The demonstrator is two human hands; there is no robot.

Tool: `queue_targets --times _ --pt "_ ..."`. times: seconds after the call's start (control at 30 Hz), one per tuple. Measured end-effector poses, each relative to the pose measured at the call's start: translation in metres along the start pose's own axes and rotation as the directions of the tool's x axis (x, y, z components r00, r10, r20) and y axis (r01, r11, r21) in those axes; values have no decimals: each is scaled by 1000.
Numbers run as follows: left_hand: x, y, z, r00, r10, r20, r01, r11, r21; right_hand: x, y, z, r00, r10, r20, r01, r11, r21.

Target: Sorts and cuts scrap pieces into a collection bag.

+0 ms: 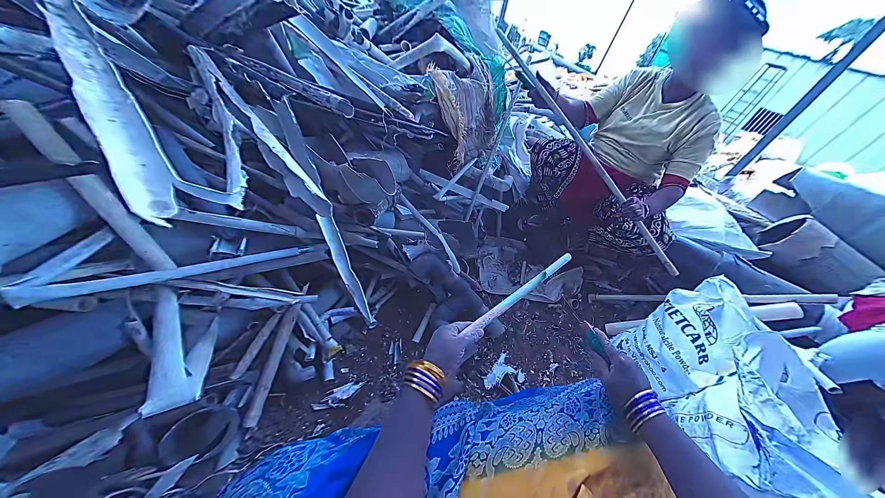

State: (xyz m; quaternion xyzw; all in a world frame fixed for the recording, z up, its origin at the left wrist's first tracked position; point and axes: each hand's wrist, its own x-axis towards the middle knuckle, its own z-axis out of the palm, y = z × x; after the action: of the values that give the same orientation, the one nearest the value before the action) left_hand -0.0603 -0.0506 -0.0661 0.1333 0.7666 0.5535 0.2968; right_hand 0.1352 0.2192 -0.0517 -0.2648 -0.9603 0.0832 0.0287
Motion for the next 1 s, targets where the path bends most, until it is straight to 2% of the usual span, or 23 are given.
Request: queue_targets --times 0.03,0.07,0.1,0.13,0.17,0.2,0.27,0.3,0.33,0.4,0.43,0.47,0.53,0.57,0.63,0.67,0.7,0.73,0.83,0.87,0.93,1.0 --pt "-2 2 0 1000 3 5 -4 1000 28 -1 -4 -5 998 43 54 -43 999 -4" --pt "-2 4 -1 1000 9 3 -10 999 49 -6 -11 -8 994 21 105 -19 1000 -22" --pt "-3 4 -2 1000 15 -5 -15 998 63 -14 -16 -6 992 -71 102 76 996 -39" --pt "-4 4 -3 1000 15 -11 -14 997 71 -21 -16 1 982 -184 34 185 981 -58" --pt "-5 4 -2 1000 12 -13 -10 997 82 -23 -13 7 974 -227 -24 225 972 -68" --pt "-6 3 -1 1000 8 -10 -7 996 87 -21 -11 7 985 -168 -24 167 984 -60" --pt "-7 4 1 1000 -1 -2 1 995 96 -11 -9 -3 995 52 85 -51 999 -18" --pt "-8 5 1 1000 -2 -1 2 996 94 -11 -11 -6 989 76 126 -75 997 -10" --pt "-9 5 0 1000 7 -10 -6 997 83 -15 -15 -6 990 18 138 -17 1000 -9" --pt "-8 2 -2 999 29 -33 -27 998 61 -25 -16 4 978 -206 25 207 978 -36" --pt "-7 0 -2 999 36 -34 -33 997 64 -26 -14 6 973 -230 -22 229 972 -45" --pt "-7 -1 -2 999 37 -32 -35 997 67 -22 -11 5 987 -158 -20 157 987 -40" --pt "-7 0 -1 998 47 -28 -44 995 84 -8 -7 -5 994 83 68 -84 996 15" --pt "-6 -1 -1 998 50 -27 -47 994 101 -7 -8 -7 989 113 94 -117 993 30" --pt "-6 -1 -5 998 58 -34 -53 990 132 -20 -18 -6 991 -25 134 27 999 -19" --pt "-6 0 -5 998 60 -36 -55 989 136 -28 -18 -3 986 -137 99 143 988 -57" --pt "-7 0 -5 997 66 -40 -61 989 133 -30 -14 0 979 -197 43 200 977 -79" --pt "-8 1 -5 997 68 -39 -63 990 123 -26 -10 -1 987 -160 6 160 985 -71" --pt "-9 -2 -5 997 75 -20 -74 996 45 1 9 -13 981 195 -16 -193 976 101" --pt "-9 -5 -5 997 80 -18 -80 997 -1 4 12 -13 976 214 -38 -208 971 121" --pt "-7 -9 -3 995 92 -50 -98 986 -133 -5 8 -8 996 54 -76 -49 997 65" --pt "-8 -11 -4 995 83 -59 -93 972 -214 -14 10 2 959 -213 -186 204 977 -67"
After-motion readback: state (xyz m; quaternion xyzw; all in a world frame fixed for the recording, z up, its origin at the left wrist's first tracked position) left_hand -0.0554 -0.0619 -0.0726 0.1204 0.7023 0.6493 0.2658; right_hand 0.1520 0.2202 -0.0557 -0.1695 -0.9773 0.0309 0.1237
